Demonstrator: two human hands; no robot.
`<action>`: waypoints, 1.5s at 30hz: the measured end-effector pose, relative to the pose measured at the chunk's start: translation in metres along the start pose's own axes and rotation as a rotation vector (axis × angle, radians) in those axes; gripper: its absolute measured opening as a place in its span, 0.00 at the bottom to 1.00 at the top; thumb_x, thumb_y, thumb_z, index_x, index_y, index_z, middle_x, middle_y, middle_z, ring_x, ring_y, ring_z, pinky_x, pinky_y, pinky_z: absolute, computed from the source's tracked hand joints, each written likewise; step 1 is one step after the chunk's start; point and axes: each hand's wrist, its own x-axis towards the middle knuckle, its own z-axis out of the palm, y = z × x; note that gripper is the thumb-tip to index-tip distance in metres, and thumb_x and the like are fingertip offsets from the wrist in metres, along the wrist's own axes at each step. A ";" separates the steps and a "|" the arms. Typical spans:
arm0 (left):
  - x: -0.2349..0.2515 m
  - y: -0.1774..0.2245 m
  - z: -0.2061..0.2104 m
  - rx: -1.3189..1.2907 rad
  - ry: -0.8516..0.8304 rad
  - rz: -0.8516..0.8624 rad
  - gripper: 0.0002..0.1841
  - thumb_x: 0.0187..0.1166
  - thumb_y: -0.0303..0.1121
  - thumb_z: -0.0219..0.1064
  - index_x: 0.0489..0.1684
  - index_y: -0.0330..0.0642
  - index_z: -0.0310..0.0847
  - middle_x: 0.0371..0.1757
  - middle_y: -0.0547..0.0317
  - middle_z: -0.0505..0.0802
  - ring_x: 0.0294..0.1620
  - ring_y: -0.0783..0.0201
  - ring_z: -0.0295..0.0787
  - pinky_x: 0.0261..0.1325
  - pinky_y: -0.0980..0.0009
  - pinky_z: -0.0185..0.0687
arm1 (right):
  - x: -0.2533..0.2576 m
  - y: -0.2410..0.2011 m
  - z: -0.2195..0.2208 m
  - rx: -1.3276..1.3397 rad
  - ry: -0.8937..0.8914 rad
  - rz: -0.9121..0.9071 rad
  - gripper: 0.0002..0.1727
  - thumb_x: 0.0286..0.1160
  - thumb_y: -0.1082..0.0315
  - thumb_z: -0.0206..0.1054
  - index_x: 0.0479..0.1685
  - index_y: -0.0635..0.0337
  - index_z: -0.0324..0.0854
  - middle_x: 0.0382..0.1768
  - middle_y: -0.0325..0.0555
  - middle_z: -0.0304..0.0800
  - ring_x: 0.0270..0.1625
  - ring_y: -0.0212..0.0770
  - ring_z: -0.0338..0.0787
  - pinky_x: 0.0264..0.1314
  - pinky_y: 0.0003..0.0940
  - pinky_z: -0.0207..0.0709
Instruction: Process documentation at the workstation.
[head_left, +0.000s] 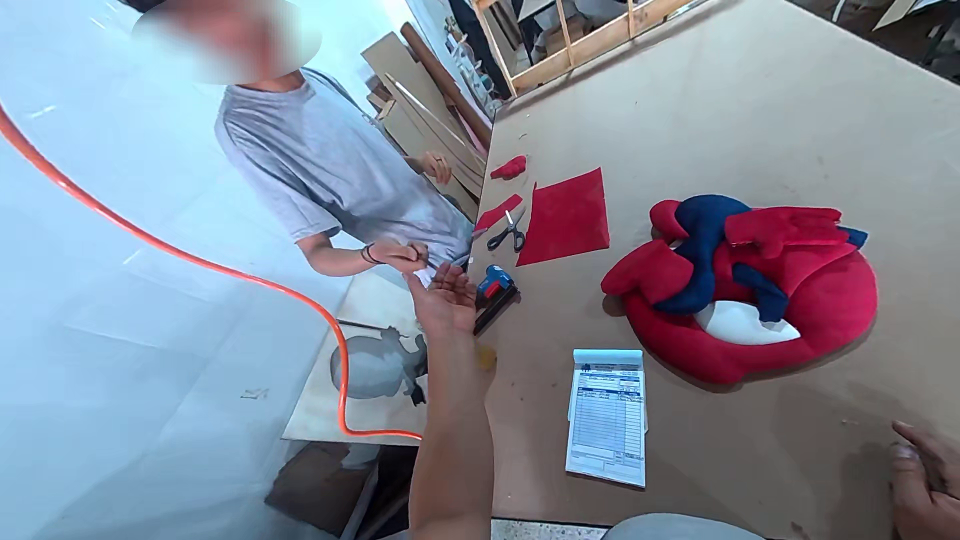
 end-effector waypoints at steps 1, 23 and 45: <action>0.004 0.001 0.002 -0.023 0.004 0.012 0.37 0.87 0.70 0.31 0.47 0.50 0.78 0.34 0.64 0.91 0.33 0.68 0.90 0.41 0.67 0.88 | 0.000 0.001 0.000 -0.006 0.000 -0.003 0.23 0.89 0.59 0.54 0.68 0.61 0.86 0.66 0.60 0.89 0.73 0.58 0.85 0.81 0.55 0.70; -0.125 0.043 0.014 0.909 -0.618 1.009 0.26 0.92 0.30 0.51 0.89 0.37 0.56 0.73 0.52 0.84 0.45 0.61 0.94 0.46 0.60 0.96 | -0.003 -0.005 -0.002 -0.065 0.013 -0.027 0.25 0.88 0.57 0.51 0.68 0.63 0.85 0.65 0.64 0.89 0.72 0.65 0.85 0.79 0.63 0.69; 0.037 -0.007 0.024 0.202 0.063 0.073 0.06 0.88 0.27 0.55 0.54 0.39 0.75 0.33 0.58 0.89 0.24 0.71 0.84 0.29 0.77 0.84 | -0.012 -0.081 0.024 0.094 -0.204 -0.232 0.22 0.83 0.59 0.55 0.63 0.59 0.89 0.59 0.53 0.94 0.62 0.54 0.92 0.66 0.58 0.83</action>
